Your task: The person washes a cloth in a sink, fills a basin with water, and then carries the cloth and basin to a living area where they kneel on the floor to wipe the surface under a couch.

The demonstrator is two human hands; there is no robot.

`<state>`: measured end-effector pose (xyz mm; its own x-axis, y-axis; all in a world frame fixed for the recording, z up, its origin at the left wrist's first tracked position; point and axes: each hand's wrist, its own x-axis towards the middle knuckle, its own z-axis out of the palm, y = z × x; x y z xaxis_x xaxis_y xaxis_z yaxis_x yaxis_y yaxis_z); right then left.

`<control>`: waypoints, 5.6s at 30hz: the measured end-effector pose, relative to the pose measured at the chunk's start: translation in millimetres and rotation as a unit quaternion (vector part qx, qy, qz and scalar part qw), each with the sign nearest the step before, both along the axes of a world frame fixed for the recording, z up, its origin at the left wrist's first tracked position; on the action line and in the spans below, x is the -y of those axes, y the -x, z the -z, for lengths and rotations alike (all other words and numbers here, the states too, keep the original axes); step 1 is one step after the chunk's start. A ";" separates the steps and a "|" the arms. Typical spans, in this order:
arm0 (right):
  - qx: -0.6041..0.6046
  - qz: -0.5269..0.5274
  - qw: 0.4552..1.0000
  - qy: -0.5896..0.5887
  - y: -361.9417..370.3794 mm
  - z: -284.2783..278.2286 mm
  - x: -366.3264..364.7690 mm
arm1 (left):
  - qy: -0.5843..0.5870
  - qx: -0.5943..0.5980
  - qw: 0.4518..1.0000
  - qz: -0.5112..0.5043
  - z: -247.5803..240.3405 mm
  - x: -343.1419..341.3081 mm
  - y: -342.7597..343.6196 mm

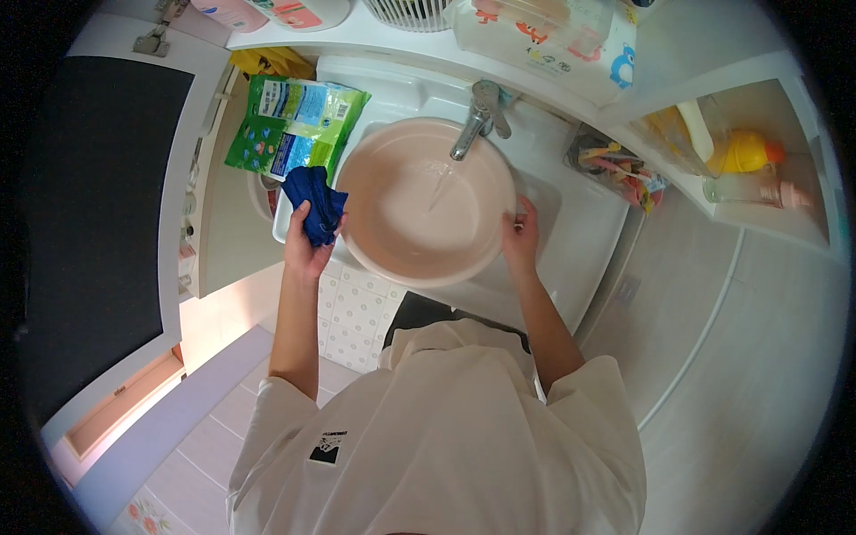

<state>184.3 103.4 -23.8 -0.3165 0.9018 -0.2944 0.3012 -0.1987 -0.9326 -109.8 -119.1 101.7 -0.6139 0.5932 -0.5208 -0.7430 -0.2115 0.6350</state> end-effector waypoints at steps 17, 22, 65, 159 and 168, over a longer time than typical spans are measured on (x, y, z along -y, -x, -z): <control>-0.099 0.155 0.978 0.096 -58.5 -18.7 45.1 | -0.022 0.161 0.943 0.289 1.4 -92.2 -97.4; -0.020 0.141 0.988 -0.065 -90.0 -27.6 64.9 | 0.007 0.148 0.906 0.397 -6.5 -118.0 -130.3; -0.539 0.107 0.769 0.326 8.4 -90.3 45.0 | 0.064 0.013 0.896 0.440 -23.9 -114.0 0.6; -0.713 0.155 0.648 0.219 -96.4 -135.4 28.2 | -0.015 0.357 0.771 0.527 20.9 -129.0 -162.0; -0.778 0.077 0.566 0.263 -78.3 -104.2 61.5 | 0.017 0.439 0.787 0.433 28.0 -137.7 -173.2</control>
<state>262.6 41.8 80.4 -0.4908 0.8712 -0.0072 -0.8614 -0.4840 0.1540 63.4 18.6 73.7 0.6182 0.5681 -0.5432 -0.7551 0.6212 -0.2095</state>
